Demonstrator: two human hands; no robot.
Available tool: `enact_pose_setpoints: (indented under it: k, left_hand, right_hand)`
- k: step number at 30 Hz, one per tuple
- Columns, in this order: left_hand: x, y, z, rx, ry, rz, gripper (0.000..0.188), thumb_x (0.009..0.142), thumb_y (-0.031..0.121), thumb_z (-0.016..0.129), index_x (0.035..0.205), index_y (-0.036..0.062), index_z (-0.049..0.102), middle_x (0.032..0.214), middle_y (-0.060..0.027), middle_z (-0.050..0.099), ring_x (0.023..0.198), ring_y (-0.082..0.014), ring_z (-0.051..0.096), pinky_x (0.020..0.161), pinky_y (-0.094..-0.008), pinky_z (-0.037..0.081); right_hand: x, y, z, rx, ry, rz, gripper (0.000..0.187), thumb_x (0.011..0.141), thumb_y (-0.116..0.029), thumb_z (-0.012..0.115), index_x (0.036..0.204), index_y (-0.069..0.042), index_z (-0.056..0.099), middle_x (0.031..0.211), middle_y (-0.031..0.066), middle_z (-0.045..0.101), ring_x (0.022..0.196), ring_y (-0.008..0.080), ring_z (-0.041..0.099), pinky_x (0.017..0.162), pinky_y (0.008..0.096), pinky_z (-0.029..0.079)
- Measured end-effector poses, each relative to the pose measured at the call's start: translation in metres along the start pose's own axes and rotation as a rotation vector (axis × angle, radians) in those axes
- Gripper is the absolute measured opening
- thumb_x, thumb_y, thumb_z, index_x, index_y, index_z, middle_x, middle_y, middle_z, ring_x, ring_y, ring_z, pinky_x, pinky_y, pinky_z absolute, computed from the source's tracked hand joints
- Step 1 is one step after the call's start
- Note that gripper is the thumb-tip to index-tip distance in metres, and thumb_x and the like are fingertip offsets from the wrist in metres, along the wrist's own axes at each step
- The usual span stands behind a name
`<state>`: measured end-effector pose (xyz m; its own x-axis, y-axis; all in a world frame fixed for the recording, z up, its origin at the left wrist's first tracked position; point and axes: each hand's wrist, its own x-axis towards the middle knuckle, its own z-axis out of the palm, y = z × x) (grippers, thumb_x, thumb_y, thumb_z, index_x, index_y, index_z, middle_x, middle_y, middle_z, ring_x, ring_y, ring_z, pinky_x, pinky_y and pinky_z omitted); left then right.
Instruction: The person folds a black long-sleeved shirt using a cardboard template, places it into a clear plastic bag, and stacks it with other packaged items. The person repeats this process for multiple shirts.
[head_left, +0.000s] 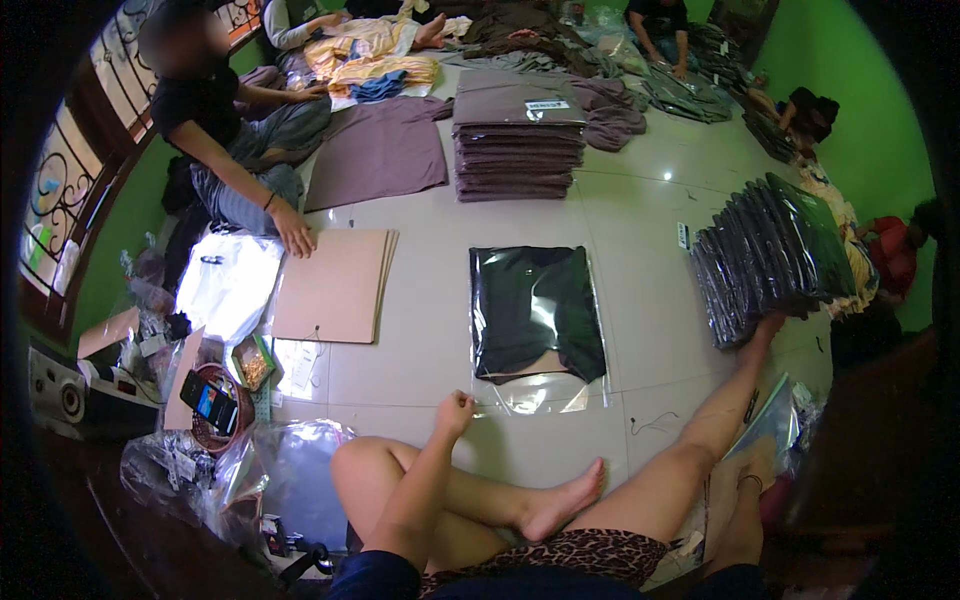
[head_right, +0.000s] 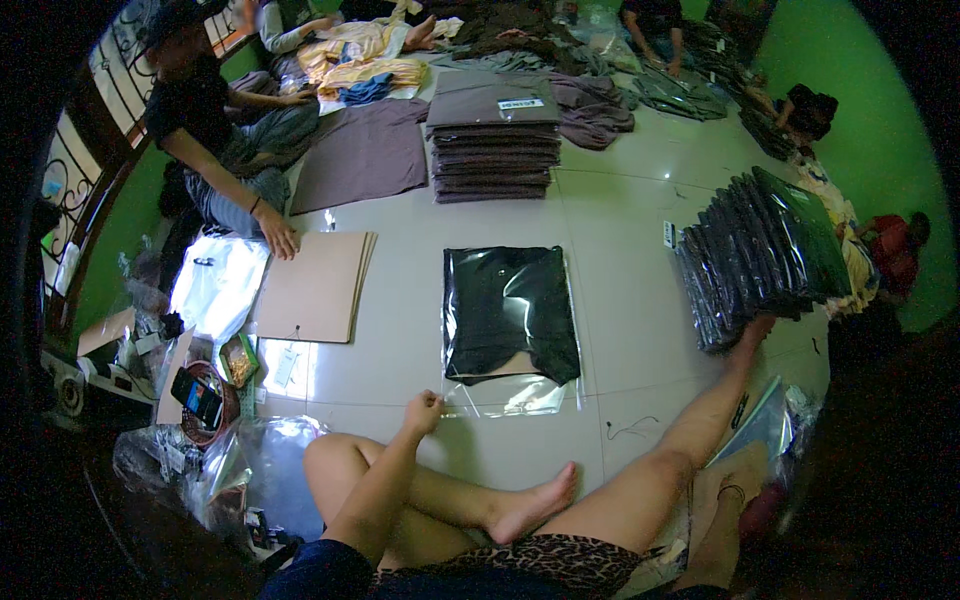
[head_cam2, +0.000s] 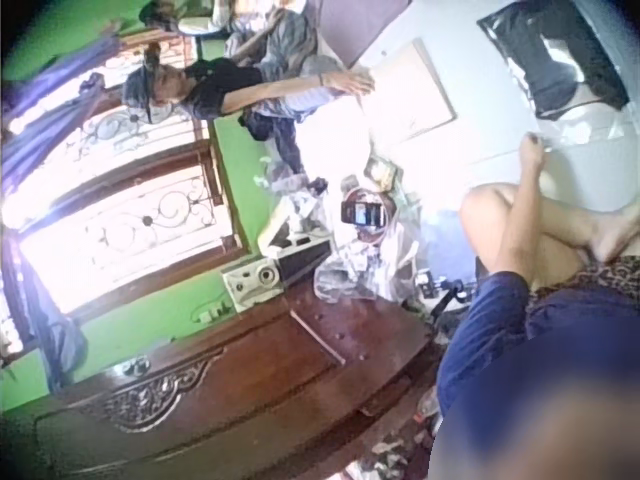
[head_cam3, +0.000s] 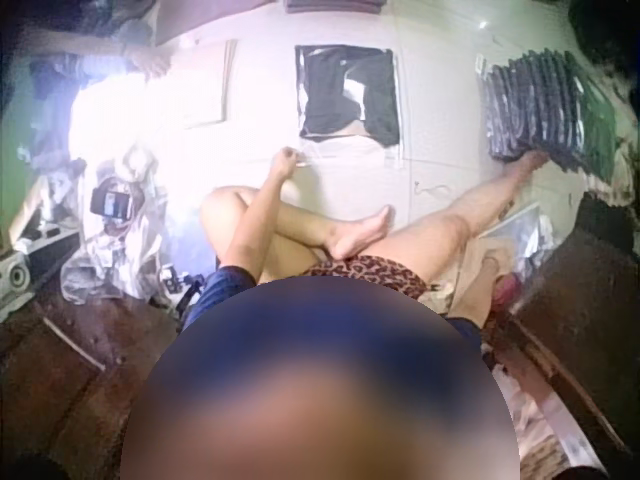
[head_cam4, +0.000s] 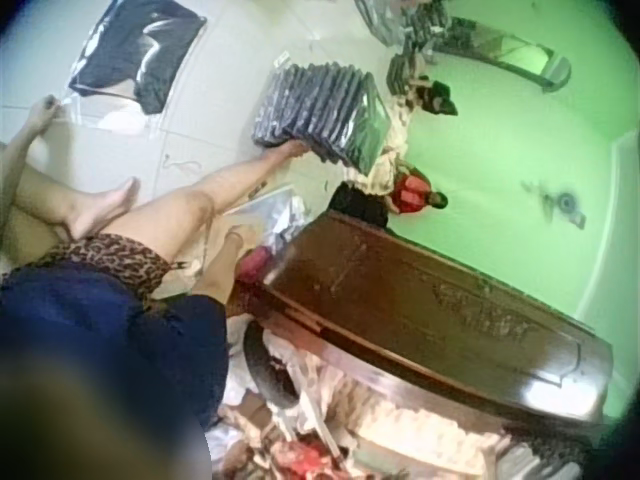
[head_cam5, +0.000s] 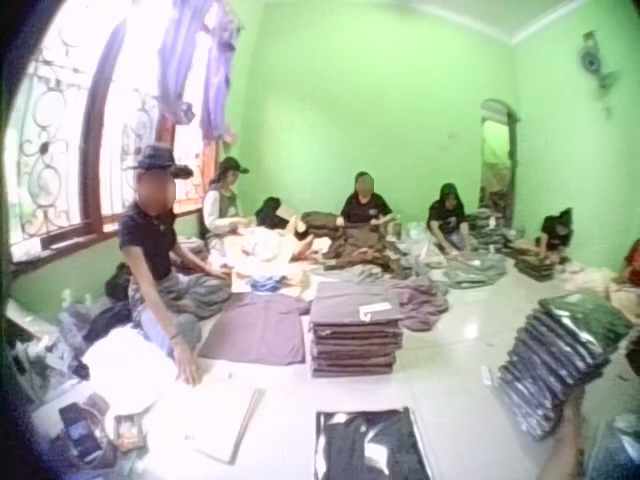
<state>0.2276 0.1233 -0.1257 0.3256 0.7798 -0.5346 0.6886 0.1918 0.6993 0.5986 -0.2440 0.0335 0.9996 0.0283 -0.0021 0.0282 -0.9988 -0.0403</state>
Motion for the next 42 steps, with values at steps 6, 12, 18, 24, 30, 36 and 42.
enact_pose_setpoints:
  k: [6, 12, 18, 24, 30, 36, 42]
  left_hand:
    - [-0.023, 0.026, -0.009, 0.336, 0.286, 0.452, 0.021, 0.081, 0.017, 0.056, 0.098, 0.0051, 0.059, 0.107, -0.0092, 0.059, 0.096, -0.0259, 0.057, 0.077, -0.0336, 0.046]
    - [-0.004, 0.024, -0.019, 0.877, 0.149, 0.953, 0.035, 0.083, 0.016, 0.049, 0.118, 0.0102, 0.052, 0.130, -0.0035, 0.045, 0.117, -0.0214, 0.043, 0.090, -0.0370, 0.038]
    - [0.011, 0.027, -0.046, 1.189, 0.014, 0.961, 0.044, 0.081, 0.021, 0.052, 0.124, 0.0117, 0.045, 0.138, -0.0032, 0.035, 0.127, -0.0213, 0.031, 0.098, -0.0454, 0.030]
    - [0.027, 0.029, -0.064, 1.018, -0.073, 1.203, 0.018, 0.083, 0.018, 0.052, 0.096, 0.0054, 0.053, 0.129, -0.0111, 0.044, 0.120, -0.0221, 0.041, 0.094, -0.0374, 0.037]
    - [0.038, 0.019, -0.058, 0.861, -0.143, 1.243, 0.017, 0.083, 0.018, 0.055, 0.089, 0.0027, 0.049, 0.115, -0.0134, 0.052, 0.113, -0.0270, 0.046, 0.092, -0.0360, 0.040]
    - [0.045, 0.020, -0.048, 0.463, -0.064, 1.106, 0.015, 0.087, 0.014, 0.048, 0.092, -0.0001, 0.046, 0.098, -0.0181, 0.055, 0.094, -0.0339, 0.054, 0.081, -0.0405, 0.045]
    - [0.047, 0.035, -0.026, 0.368, 0.231, 0.541, 0.016, 0.090, 0.017, 0.044, 0.094, 0.0014, 0.045, 0.085, -0.0225, 0.056, 0.080, -0.0402, 0.055, 0.067, -0.0460, 0.044]
  right_hand:
    - [-0.014, -0.041, 0.028, 0.466, 0.391, -0.153, 0.028, 0.084, -0.020, 0.048, 0.103, -0.001, 0.056, 0.098, 0.0170, 0.059, 0.096, 0.0290, 0.055, 0.085, 0.0394, 0.041]
    - [-0.043, -0.136, 0.092, 0.077, -0.206, -1.006, 0.039, 0.084, -0.014, 0.042, 0.122, -0.008, 0.046, 0.118, 0.0119, 0.051, 0.111, 0.0244, 0.048, 0.096, 0.0451, 0.033]
    - [-0.045, -0.175, 0.128, 0.109, -0.182, -1.359, 0.035, 0.084, -0.009, 0.042, 0.118, -0.012, 0.047, 0.131, 0.0107, 0.040, 0.126, 0.0258, 0.033, 0.099, 0.0407, 0.033]
    - [-0.036, -0.191, 0.140, 0.350, -0.293, -1.601, 0.028, 0.081, -0.009, 0.048, 0.108, -0.009, 0.051, 0.128, 0.0104, 0.043, 0.122, 0.0271, 0.037, 0.097, 0.0381, 0.036]
    - [-0.028, -0.194, 0.150, 0.264, -0.312, -1.776, 0.018, 0.081, -0.013, 0.050, 0.098, -0.007, 0.053, 0.118, 0.0107, 0.049, 0.109, 0.0285, 0.047, 0.091, 0.0369, 0.041]
    - [-0.030, -0.204, 0.148, 0.404, -0.354, -1.493, 0.012, 0.087, -0.015, 0.046, 0.088, -0.005, 0.052, 0.102, 0.0105, 0.054, 0.080, 0.0317, 0.057, 0.070, 0.0403, 0.049]
    - [-0.045, -0.226, 0.148, 0.618, -0.215, -1.087, 0.017, 0.089, -0.020, 0.046, 0.082, -0.005, 0.049, 0.081, 0.0126, 0.056, 0.066, 0.0355, 0.057, 0.056, 0.0436, 0.047]
